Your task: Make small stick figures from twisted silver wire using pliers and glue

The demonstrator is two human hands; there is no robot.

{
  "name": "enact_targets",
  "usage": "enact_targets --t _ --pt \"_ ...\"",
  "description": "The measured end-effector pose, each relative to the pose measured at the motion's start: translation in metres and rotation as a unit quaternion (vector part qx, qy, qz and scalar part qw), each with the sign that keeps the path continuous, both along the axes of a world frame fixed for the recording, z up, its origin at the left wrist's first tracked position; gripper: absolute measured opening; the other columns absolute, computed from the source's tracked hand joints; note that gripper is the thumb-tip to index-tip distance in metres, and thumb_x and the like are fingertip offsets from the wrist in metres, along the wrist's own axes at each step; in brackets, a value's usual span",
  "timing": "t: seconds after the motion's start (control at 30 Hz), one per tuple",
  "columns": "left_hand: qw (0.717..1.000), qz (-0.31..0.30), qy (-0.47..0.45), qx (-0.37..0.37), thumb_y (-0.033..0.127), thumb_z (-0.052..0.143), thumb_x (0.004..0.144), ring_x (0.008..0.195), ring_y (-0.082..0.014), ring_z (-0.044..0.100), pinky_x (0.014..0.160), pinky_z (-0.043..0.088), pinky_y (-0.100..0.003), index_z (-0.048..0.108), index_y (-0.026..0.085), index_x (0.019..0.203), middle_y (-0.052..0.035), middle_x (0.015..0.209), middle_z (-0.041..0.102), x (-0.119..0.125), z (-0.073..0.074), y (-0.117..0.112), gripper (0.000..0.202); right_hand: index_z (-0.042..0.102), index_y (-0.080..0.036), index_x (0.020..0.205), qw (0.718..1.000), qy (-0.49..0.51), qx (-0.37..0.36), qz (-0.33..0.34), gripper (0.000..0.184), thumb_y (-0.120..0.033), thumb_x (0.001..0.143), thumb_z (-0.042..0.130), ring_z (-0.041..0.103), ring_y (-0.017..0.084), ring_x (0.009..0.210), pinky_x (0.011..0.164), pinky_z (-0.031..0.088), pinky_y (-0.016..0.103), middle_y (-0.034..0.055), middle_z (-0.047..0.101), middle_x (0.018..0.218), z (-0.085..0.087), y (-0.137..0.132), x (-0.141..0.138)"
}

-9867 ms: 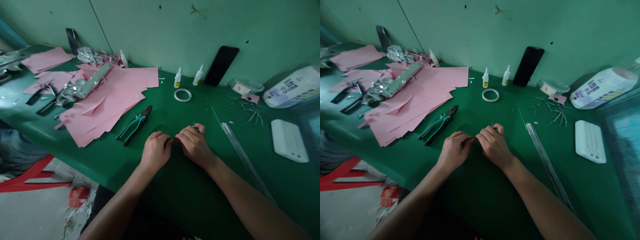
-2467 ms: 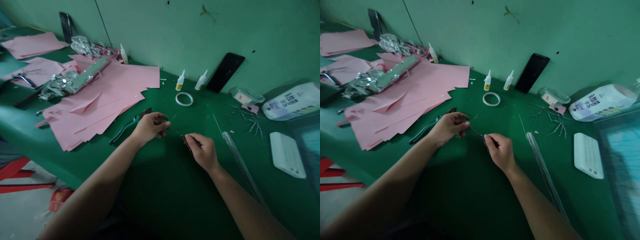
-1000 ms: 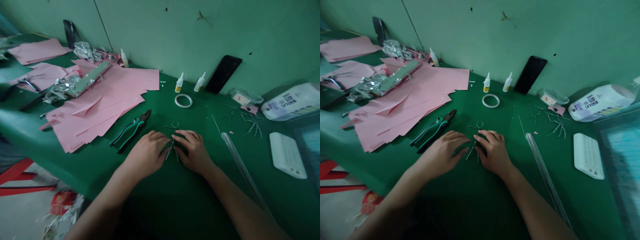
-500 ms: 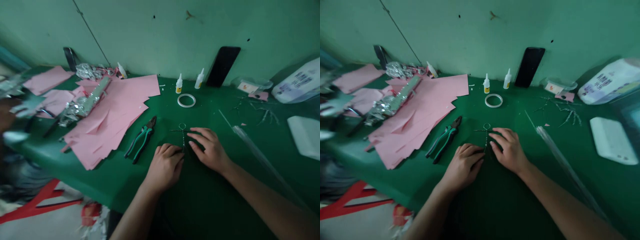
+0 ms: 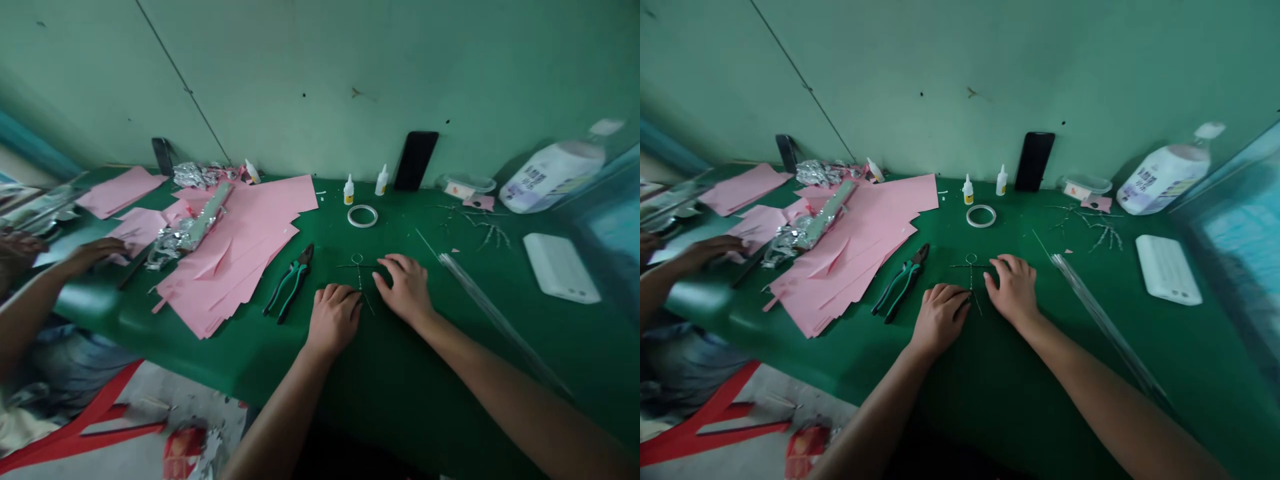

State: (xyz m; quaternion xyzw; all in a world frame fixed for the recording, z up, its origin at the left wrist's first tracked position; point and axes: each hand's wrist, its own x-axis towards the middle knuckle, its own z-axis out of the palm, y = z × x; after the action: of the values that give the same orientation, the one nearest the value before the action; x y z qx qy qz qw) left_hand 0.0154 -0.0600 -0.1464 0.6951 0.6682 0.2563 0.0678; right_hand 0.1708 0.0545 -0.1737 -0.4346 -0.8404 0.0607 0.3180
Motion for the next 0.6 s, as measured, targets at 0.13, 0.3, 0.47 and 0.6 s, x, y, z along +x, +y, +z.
enact_targets --t 0.13,0.3,0.47,0.6 --pt "0.999 0.022 -0.024 -0.009 0.025 0.061 0.089 0.103 -0.0257 0.056 0.089 0.044 -0.044 0.07 0.021 0.105 -0.0081 0.107 0.069 -0.004 -0.001 0.001 0.019 0.066 -0.02 0.114 0.992 -0.05 -0.001 0.119 0.029 -0.029 0.092 0.05 0.056 0.028 0.112 0.094 0.041 0.046 0.0123 0.064 0.119 0.013 -0.012 -0.002" --pt "0.998 0.025 -0.042 -0.027 0.024 0.061 0.089 0.102 -0.0265 0.056 0.086 0.045 -0.044 0.071 0.022 0.105 -0.0082 0.105 0.068 -0.008 0.003 0.001 0.02 0.065 -0.023 0.12 0.968 -0.104 -0.042 0.223 0.031 -0.022 0.093 0.05 0.057 0.024 0.113 0.096 0.042 0.042 0.0081 0.067 0.123 0.023 -0.019 -0.005" --pt "0.999 0.001 -0.01 -0.044 0.028 0.055 0.093 0.104 -0.0269 0.054 0.084 0.044 -0.043 0.069 0.025 0.113 -0.0088 0.108 0.065 -0.011 0.006 0.002 0.025 0.063 -0.021 0.123 0.964 -0.114 -0.094 0.223 0.032 -0.028 0.092 0.057 0.054 0.024 0.117 0.098 0.041 0.043 0.0069 0.066 0.127 0.025 -0.011 -0.002" --pt "0.998 -0.031 0.041 -0.046 0.03 0.053 0.094 0.102 -0.0264 0.054 0.081 0.044 -0.041 0.068 0.026 0.115 -0.0089 0.108 0.064 -0.017 0.005 0.005 0.026 0.062 -0.023 0.125 0.957 -0.12 -0.127 0.23 0.036 -0.031 0.09 0.061 0.052 0.023 0.121 0.1 0.04 0.043 0.005 0.064 0.131 0.025 -0.006 0.002"
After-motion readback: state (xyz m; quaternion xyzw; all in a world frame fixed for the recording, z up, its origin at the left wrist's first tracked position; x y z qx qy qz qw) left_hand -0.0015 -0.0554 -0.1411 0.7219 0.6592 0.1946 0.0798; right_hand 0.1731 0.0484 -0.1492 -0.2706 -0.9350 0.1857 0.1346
